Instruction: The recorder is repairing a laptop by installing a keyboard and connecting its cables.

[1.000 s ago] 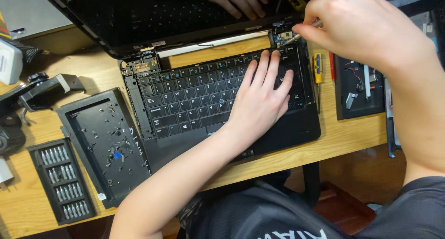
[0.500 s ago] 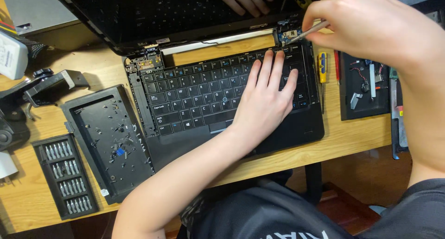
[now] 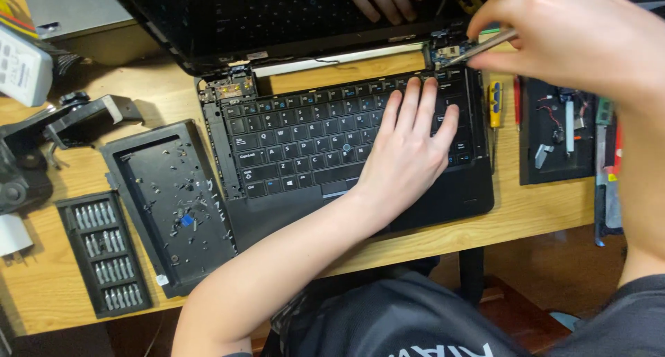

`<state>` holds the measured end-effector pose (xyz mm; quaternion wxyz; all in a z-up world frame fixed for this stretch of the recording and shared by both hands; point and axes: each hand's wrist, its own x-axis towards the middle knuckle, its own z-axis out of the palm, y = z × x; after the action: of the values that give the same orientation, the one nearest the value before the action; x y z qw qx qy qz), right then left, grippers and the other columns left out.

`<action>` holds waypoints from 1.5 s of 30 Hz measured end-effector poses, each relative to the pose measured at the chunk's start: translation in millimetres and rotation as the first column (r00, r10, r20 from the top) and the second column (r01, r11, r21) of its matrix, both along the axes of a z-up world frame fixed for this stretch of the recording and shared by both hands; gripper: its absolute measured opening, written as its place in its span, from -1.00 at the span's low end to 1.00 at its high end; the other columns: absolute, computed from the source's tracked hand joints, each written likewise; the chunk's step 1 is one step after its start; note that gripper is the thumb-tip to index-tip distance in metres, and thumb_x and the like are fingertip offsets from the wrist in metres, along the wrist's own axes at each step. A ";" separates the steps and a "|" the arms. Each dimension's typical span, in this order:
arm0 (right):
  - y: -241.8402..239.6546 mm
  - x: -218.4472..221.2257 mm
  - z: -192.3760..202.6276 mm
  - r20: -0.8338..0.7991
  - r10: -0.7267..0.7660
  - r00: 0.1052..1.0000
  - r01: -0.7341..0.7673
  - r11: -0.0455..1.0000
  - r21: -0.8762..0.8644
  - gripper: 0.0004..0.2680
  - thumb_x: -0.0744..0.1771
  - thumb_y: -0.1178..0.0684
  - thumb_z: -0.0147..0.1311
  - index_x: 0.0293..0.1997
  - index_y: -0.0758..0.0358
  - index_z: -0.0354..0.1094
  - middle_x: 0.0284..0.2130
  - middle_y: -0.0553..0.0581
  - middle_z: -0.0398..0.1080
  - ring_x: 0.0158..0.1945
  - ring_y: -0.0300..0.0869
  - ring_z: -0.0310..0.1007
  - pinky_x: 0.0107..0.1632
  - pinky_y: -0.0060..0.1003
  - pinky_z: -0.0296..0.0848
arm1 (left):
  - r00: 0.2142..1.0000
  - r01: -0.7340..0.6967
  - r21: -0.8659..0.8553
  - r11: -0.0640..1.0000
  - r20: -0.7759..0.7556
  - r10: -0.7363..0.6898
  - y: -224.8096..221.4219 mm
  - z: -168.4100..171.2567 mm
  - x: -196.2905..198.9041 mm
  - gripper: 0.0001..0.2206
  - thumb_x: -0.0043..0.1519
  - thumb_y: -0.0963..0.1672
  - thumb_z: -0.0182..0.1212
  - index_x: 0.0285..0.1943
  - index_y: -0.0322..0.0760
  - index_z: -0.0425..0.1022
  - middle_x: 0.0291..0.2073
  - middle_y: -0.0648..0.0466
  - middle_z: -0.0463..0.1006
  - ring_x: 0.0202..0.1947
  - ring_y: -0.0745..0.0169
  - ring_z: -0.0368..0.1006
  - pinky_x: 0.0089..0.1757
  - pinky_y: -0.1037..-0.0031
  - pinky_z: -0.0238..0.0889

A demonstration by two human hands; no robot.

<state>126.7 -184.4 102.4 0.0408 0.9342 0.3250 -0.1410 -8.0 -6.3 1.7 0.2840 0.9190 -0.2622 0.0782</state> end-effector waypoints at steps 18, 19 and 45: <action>-18.1 1.7 -32.8 0.155 0.125 0.980 -0.130 0.991 0.024 -0.79 0.23 -0.07 0.38 -0.23 0.24 0.62 -0.48 0.11 0.53 -0.44 -0.18 0.56 -0.34 -0.37 0.50 | 0.999 -0.034 -0.003 0.999 0.034 0.034 -2.7 -6.0 -2.1 -0.48 0.13 -0.07 0.29 0.27 -0.41 0.42 0.33 -0.44 0.30 0.40 -0.39 0.20 0.35 -0.05 0.08; -17.9 1.7 -33.6 0.154 0.127 0.980 -0.132 0.991 0.025 -0.79 0.23 -0.07 0.38 -0.23 0.24 0.62 -0.48 0.11 0.53 -0.44 -0.18 0.56 -0.34 -0.37 0.50 | 0.999 -0.036 -0.003 0.999 0.033 0.036 -2.5 -6.2 -2.1 -0.48 0.13 -0.07 0.29 0.27 -0.41 0.42 0.33 -0.44 0.30 0.40 -0.39 0.20 0.35 -0.05 0.08; -2.5 -8.6 -9.4 0.053 0.031 0.998 -0.031 0.999 0.011 -0.82 0.30 -0.02 0.31 -0.24 0.32 0.62 -0.49 0.21 0.54 -0.43 -0.07 0.58 -0.34 -0.27 0.52 | 1.000 0.000 0.022 1.000 -0.009 0.000 -3.4 -4.0 -1.5 -0.46 0.14 -0.06 0.30 0.31 -0.39 0.41 0.35 -0.44 0.26 0.40 -0.40 0.18 0.35 -0.08 0.02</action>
<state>118.2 -187.0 93.1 0.0460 0.9327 0.3391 -0.1136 -9.5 -9.7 -2.3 0.2750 0.9223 -0.2619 0.0714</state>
